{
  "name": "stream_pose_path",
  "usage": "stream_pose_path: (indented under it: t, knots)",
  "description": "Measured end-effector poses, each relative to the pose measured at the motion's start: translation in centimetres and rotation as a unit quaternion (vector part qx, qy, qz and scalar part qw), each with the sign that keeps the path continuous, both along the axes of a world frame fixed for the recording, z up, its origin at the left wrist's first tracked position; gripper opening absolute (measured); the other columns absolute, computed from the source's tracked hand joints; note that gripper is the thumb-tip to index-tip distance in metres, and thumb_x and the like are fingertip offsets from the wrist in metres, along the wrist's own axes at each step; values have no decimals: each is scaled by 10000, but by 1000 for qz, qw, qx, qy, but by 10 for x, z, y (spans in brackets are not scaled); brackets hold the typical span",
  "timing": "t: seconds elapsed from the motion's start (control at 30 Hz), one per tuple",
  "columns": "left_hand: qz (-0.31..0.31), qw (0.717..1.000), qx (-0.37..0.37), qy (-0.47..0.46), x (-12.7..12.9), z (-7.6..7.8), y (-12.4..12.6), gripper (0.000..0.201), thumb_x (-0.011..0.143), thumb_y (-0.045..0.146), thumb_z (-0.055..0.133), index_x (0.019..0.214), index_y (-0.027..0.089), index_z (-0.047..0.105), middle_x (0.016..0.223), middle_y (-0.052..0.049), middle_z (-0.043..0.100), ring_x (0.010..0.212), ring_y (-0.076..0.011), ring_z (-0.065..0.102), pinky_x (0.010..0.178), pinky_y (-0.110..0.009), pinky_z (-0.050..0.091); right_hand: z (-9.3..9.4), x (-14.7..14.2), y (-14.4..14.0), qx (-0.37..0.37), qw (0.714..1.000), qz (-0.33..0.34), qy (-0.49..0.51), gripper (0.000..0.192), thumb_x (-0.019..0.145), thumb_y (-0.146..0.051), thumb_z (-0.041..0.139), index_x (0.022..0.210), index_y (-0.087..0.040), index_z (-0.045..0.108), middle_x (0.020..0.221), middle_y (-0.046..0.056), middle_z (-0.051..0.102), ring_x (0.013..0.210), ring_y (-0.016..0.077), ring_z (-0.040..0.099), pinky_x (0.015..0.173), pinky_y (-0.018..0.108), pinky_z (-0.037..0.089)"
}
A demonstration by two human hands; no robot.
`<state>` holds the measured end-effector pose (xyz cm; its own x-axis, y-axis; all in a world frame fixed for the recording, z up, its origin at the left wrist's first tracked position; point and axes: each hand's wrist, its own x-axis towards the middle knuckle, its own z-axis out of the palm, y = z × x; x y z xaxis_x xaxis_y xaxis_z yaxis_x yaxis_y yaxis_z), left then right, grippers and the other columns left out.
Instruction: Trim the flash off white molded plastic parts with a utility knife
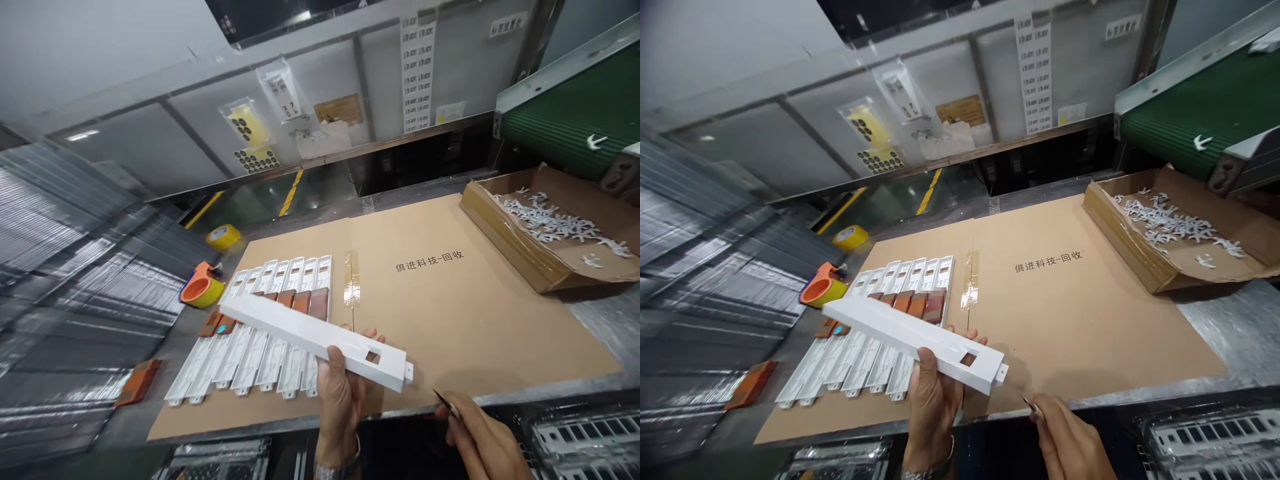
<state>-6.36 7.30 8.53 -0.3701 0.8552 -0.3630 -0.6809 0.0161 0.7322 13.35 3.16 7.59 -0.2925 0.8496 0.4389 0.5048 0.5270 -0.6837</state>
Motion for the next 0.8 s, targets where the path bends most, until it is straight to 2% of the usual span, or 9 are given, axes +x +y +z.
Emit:
stream_pose_path:
  t: [0.1, 0.2, 0.33, 0.5, 0.63, 0.8]
  knots:
    - [81, 993, 16, 88, 8, 5, -2, 641, 591, 531, 803, 1040, 269, 429, 821, -1, 664, 756, -264, 693, 688, -451, 588, -14, 0, 2, 73, 995, -32, -63, 311, 980, -257, 357, 1249, -169, 484, 830, 66, 678, 693, 163, 671, 619, 223, 544]
    - [115, 985, 23, 124, 15, 11, -2, 637, 579, 514, 816, 1003, 285, 400, 810, 46, 602, 704, -203, 680, 669, -390, 592, -24, -3, 0, 76, 990, -38, -109, 356, 975, -254, 367, 1299, -139, 460, 790, 72, 643, 669, 170, 638, 586, 251, 523]
    - [132, 980, 10, 146, 18, 16, -2, 606, 600, 510, 805, 977, 291, 384, 865, 47, 554, 684, -177, 665, 655, -379, 594, -28, -7, -2, 91, 988, -40, -114, 337, 950, -184, 428, 1277, -116, 475, 770, 66, 621, 651, 163, 604, 592, 261, 487]
    - [134, 980, 11, 146, 21, 17, -3, 592, 621, 497, 795, 1008, 311, 389, 1043, 25, 488, 702, -165, 658, 663, -400, 600, -29, -8, -1, 106, 985, -45, -127, 313, 937, -169, 466, 1240, -101, 499, 803, 78, 632, 679, 165, 601, 624, 268, 474]
    - [127, 980, 17, 151, 22, 18, -3, 571, 652, 498, 775, 1014, 318, 372, 979, 32, 488, 696, -156, 648, 670, -391, 596, -30, -8, -1, 107, 984, -49, -132, 300, 942, -178, 460, 1228, -97, 502, 784, 72, 627, 669, 165, 599, 616, 270, 464]
    - [134, 979, 12, 152, 22, 20, -3, 627, 599, 516, 804, 1007, 314, 373, 943, 29, 499, 683, -161, 646, 631, -357, 589, -30, -9, -1, 112, 982, -52, -141, 300, 942, -168, 459, 1230, -95, 503, 777, 68, 629, 663, 159, 591, 628, 269, 453]
